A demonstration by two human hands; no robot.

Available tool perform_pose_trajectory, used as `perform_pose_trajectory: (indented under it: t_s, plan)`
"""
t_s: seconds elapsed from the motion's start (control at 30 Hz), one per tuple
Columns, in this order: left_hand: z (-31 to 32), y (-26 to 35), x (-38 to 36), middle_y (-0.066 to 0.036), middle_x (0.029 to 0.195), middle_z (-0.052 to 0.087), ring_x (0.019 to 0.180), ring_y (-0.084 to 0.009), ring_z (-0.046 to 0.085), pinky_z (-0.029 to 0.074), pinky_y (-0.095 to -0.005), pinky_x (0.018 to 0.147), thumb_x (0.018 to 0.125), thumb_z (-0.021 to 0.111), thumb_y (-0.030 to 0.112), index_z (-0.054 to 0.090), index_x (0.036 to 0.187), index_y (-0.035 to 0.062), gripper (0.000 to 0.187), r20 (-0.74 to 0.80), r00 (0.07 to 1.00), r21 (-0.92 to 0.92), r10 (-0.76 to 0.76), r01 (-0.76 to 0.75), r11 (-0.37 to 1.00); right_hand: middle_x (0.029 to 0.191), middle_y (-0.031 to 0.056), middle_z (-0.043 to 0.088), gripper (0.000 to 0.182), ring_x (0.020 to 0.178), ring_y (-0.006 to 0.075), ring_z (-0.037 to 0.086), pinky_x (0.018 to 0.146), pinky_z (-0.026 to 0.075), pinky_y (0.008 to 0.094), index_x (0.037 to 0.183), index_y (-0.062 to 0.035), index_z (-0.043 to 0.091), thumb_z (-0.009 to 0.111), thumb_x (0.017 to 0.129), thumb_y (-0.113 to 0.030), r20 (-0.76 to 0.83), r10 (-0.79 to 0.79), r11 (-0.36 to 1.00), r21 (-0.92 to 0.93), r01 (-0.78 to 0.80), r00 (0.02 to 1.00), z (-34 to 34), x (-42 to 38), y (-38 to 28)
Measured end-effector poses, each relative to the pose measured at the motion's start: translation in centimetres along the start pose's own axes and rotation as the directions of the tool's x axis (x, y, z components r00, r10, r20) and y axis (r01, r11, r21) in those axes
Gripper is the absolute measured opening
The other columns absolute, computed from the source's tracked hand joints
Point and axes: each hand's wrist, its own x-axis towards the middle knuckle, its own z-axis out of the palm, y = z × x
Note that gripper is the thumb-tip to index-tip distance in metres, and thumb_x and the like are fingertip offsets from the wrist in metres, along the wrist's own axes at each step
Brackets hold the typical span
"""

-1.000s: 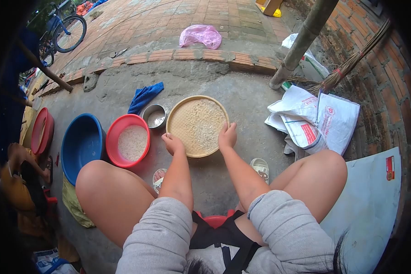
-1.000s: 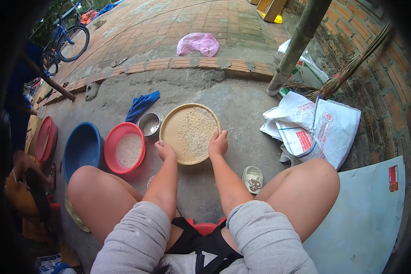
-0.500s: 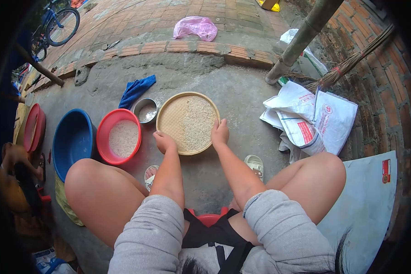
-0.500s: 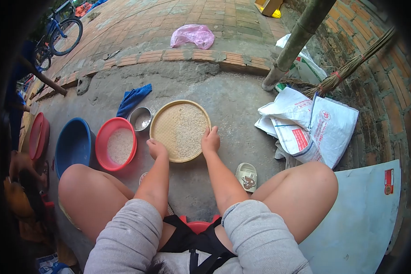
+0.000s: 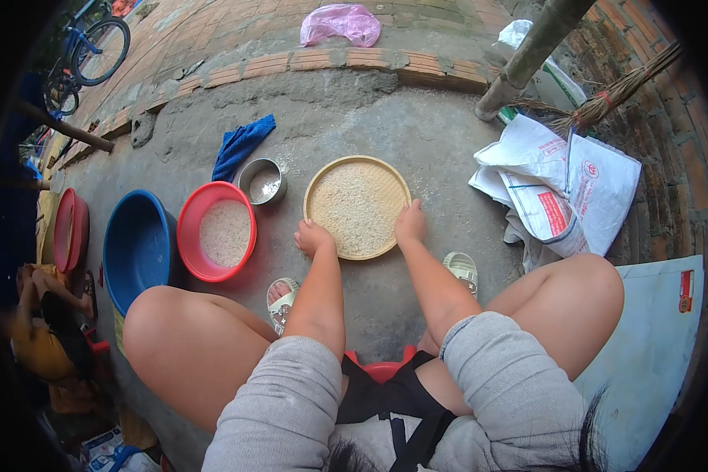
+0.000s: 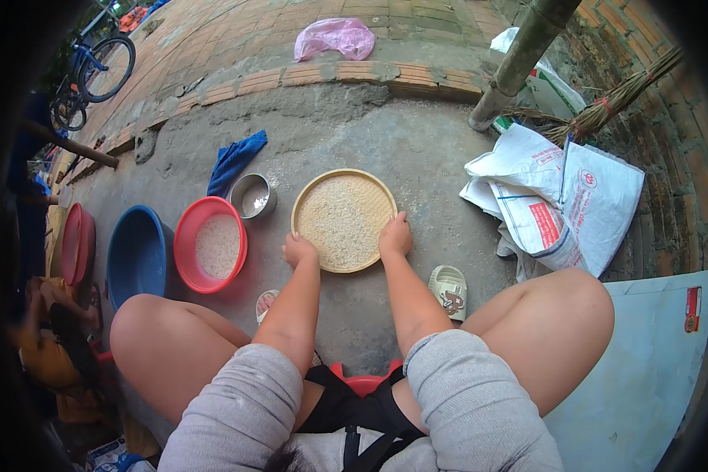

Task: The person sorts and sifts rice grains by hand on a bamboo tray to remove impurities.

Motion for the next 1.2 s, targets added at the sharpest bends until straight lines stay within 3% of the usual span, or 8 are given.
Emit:
perform_pose_trajectory:
  t_s: [0.4,0.47,0.6,0.67,0.8,1.0,1.07,1.2]
  plan:
    - [1.7,0.3,-0.3,-0.007,0.117,0.046,0.111,-0.0277,0.042,0.037,-0.0387,0.091,0.085,0.051,0.016,0.053,0.118,0.0159,0.033,-0.162,0.940,0.243,0.300,-0.256,0.936,0.097,0.0167,0.056,0.021,0.085,0.0355,0.059,0.069,0.048,0.0451,0.102,-0.0061,0.043,0.039,0.092,-0.025,-0.019,-0.022,0.988,-0.152,0.019,1.000,1.2,0.1,0.6]
    - [2.9,0.3,0.4,-0.007,0.127,0.042,0.117,-0.0279,0.038,0.034,-0.0380,0.096,0.084,0.051,0.016,0.049,0.122,0.0104,0.038,-0.138,0.814,0.218,0.564,-0.530,0.819,0.096,0.0163,0.056,0.021,0.083,0.0348,0.059,0.068,0.048,0.0452,0.101,-0.0064,0.043,0.040,0.091,-0.024,-0.066,-0.052,0.987,-0.157,0.041,0.996,1.5,0.1,0.7]
    - [4.4,1.9,0.3,-0.010,0.136,0.034,0.126,-0.0295,0.030,0.027,-0.0384,0.103,0.085,0.050,0.019,0.044,0.125,0.0048,0.043,-0.074,0.821,0.197,0.567,-0.545,0.815,0.096,0.0161,0.055,0.020,0.082,0.0344,0.059,0.067,0.048,0.0452,0.100,-0.0064,0.043,0.041,0.091,-0.024,-0.066,-0.048,0.986,-0.165,0.037,0.997,1.6,0.2,0.9]
    - [5.3,2.7,0.5,-0.014,0.142,0.025,0.132,-0.0325,0.019,0.019,-0.0407,0.107,0.087,0.047,0.026,0.035,0.131,0.0013,0.052,0.056,0.614,0.201,0.788,-0.780,0.593,0.097,0.0160,0.055,0.020,0.082,0.0342,0.059,0.067,0.048,0.0451,0.099,-0.0066,0.043,0.041,0.091,-0.025,-0.054,-0.045,0.987,-0.156,0.036,0.998,1.5,0.2,0.8]
    - [7.5,4.3,-0.5,-0.016,0.144,0.018,0.134,-0.0339,0.013,0.014,-0.0418,0.108,0.089,0.043,0.029,0.026,0.135,0.0006,0.057,0.053,0.799,0.163,0.600,-0.599,0.784,0.097,0.0158,0.055,0.019,0.082,0.0340,0.059,0.066,0.048,0.0451,0.098,-0.0067,0.043,0.040,0.091,-0.025,-0.087,-0.071,0.987,-0.152,0.057,0.994,2.2,0.5,1.4]
    - [9.2,4.2,-3.1,-0.017,0.144,0.017,0.134,-0.0342,0.013,0.014,-0.0429,0.108,0.089,0.043,0.027,0.023,0.136,0.0000,0.058,0.362,0.533,0.058,0.764,-0.831,0.553,0.097,0.0165,0.055,0.018,0.084,0.0343,0.059,0.069,0.048,0.0458,0.100,-0.0069,0.043,0.040,0.091,-0.023,-0.058,-0.013,0.991,-0.136,0.005,0.998,1.8,0.6,0.7]
    - [9.8,2.5,-3.7,-0.017,0.139,0.031,0.131,-0.0327,0.024,0.024,-0.0398,0.106,0.085,0.049,0.023,0.035,0.131,0.0037,0.052,0.410,0.218,-0.091,0.886,-0.956,0.278,0.101,0.0198,0.054,0.022,0.089,0.0387,0.056,0.074,0.046,0.0454,0.102,-0.0033,0.043,0.042,0.089,-0.021,-0.015,0.063,0.997,-0.038,-0.064,0.998,1.5,0.8,0.3]
    - [6.9,0.3,-5.6,-0.015,0.128,0.046,0.121,-0.0273,0.040,0.039,-0.0348,0.095,0.077,0.057,0.020,0.052,0.119,0.0086,0.043,0.423,0.188,-0.226,0.886,-0.926,0.304,0.105,0.0198,0.052,0.028,0.098,0.0365,0.053,0.081,0.044,0.0441,0.107,-0.0034,0.043,0.044,0.087,-0.023,0.030,0.235,0.972,0.010,-0.236,0.971,1.0,0.6,-1.8]
